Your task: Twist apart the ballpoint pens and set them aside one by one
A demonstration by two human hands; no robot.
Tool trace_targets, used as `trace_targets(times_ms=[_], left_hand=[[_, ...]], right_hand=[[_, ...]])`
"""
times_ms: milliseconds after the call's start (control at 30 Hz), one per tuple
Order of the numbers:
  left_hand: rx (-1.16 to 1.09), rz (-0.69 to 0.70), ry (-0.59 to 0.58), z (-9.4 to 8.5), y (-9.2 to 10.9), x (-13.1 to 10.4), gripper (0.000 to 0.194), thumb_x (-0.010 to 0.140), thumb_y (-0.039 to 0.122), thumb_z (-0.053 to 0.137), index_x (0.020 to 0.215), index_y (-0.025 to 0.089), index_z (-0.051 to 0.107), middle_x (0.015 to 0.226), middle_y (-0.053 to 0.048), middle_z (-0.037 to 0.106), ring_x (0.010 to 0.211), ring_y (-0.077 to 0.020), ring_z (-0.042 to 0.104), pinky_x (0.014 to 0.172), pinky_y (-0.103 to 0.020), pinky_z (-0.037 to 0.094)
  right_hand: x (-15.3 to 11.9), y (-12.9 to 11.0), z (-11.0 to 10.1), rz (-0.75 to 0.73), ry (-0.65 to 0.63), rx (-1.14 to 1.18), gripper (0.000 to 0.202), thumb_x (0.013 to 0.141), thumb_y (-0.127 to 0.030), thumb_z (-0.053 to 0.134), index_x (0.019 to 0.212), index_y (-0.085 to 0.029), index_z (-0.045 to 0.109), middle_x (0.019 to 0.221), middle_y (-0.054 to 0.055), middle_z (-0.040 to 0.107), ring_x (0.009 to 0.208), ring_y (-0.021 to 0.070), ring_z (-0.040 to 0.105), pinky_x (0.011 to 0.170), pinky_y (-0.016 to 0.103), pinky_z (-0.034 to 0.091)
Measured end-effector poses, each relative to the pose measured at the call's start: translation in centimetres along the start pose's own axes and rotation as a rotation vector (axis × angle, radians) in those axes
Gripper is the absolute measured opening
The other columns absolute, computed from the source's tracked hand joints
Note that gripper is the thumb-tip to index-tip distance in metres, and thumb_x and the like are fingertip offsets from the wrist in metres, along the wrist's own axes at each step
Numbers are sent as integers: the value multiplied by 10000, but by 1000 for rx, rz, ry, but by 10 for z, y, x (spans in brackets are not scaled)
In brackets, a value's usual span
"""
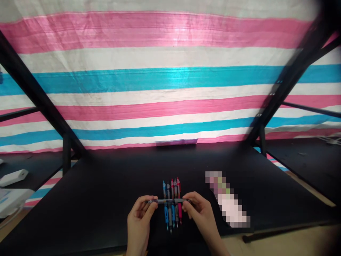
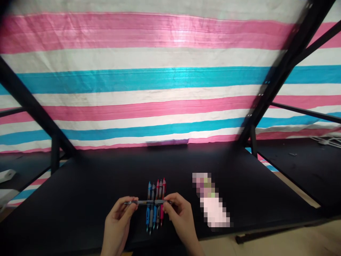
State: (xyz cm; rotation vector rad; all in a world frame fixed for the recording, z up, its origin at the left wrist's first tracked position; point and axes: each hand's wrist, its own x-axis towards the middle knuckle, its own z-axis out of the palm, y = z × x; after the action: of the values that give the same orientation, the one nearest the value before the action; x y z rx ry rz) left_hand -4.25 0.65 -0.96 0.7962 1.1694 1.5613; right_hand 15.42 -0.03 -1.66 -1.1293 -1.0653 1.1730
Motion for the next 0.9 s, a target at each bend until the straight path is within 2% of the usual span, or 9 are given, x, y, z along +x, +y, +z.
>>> trace_targets(times_ms=[233,500,900], left_hand=[[-28,5,39,0,3,-1,320,612,394,899,793,192,729,773,-26,722,712,-151,666,685,-225,553],[-217,-20,128,2,7,0,301,607,372,909,780,193,740,837,-28,677,780,-140,627,730,-219,556],[-219,-47,85,2,8,0,262,640,347,894,788,194,741,838,-23,668,769,-132,614,732,-222,550]], right_hand=[[-4,4,-5,-17,93,73,233,809,-376,779,887,-173,697,653,-7,622,474,85,469,451,210,354],[-4,13,-10,-30,245,210,221,806,-379,789,896,-201,694,650,-31,543,558,97,458,481,198,355],[-6,9,-10,-57,311,310,212,772,-360,810,880,-211,705,657,-24,556,568,106,460,501,216,369]])
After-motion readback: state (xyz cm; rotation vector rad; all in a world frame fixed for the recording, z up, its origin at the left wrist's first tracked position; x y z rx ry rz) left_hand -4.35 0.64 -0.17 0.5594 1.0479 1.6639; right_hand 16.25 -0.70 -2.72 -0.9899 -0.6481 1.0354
